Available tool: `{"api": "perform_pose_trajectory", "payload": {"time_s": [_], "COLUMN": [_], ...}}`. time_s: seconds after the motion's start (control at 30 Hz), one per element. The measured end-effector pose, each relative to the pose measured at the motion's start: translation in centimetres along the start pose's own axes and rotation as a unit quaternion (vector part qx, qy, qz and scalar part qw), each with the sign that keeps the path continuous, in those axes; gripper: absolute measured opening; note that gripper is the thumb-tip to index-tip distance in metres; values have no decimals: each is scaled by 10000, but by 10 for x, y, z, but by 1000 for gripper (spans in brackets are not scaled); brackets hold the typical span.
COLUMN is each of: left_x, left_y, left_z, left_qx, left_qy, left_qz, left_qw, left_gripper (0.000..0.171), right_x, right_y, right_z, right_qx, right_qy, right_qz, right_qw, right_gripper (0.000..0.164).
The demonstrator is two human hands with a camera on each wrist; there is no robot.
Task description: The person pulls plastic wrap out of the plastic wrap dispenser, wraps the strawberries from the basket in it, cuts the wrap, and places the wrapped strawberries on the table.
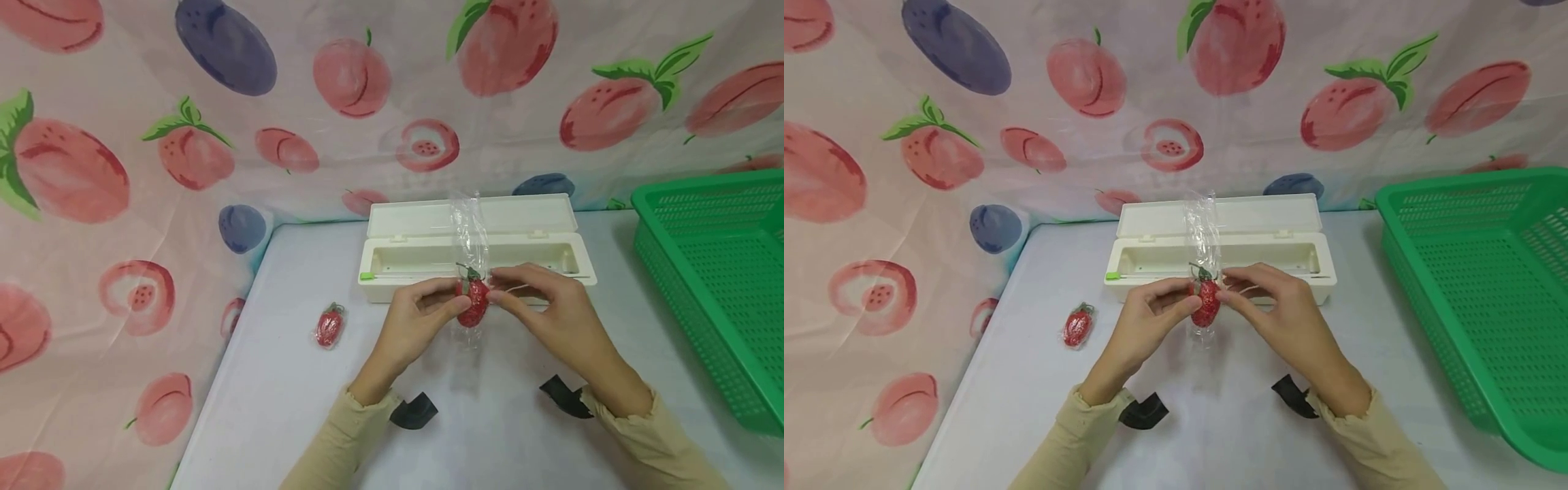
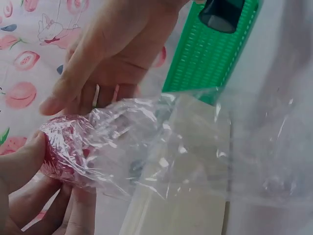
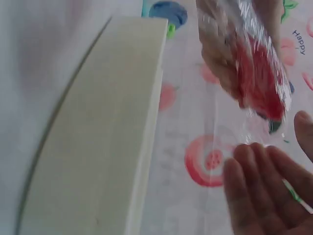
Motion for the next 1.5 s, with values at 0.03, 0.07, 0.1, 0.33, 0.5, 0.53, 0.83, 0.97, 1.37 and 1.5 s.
{"api": "perform_pose_trajectory", "payload": {"time_s": [0.03,0.07,0.1,0.33,0.5,0.53,0.83,0.97,1.37,1.5], "left_x": [0,1,1,9,14,14,19,19,17,13], "left_y": [0,0,1,3,6,6,1,-3,-27,-31], "left_z": [0,0,0,-3,-6,-7,-11,-12,-13,-14], "left_qx": [-19,-35,-64,-374,-671,-725,-748,-612,645,933], "left_qy": [-9,17,43,389,603,623,872,847,406,186], "left_qz": [0,-2,7,137,363,386,258,235,492,492], "left_qw": [10000,10000,10000,9984,9953,9947,9930,9942,9959,9942], "left_gripper": [32,32,31,30,31,31,34,33,36,35], "right_x": [-7,-13,-18,-22,-16,-15,-7,-5,12,18], "right_y": [3,6,10,34,35,34,23,21,0,-3], "right_z": [1,1,1,-1,-4,-4,-4,-4,-3,-4], "right_qx": [-181,-405,-631,-2124,-2285,-2262,-1961,-1768,-296,-136], "right_qy": [-237,-456,-606,-863,-672,-650,-480,-523,77,417], "right_qz": [-154,-266,-405,-1278,-1414,-1393,-1101,-812,77,398], "right_qw": [9994,9978,9953,9649,9609,9619,9732,9795,9995,9982], "right_gripper": [37,38,37,51,58,69,77,60,27,26]}}
Point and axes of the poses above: each hand's wrist, its own z-axis towards the middle knuckle, its own x-axis out of the palm, y = z × x, the point moved 10 cm from there along z, towards the middle knuckle, and after that the axes turned 14 degrees about -z, right-handed, at the moved point
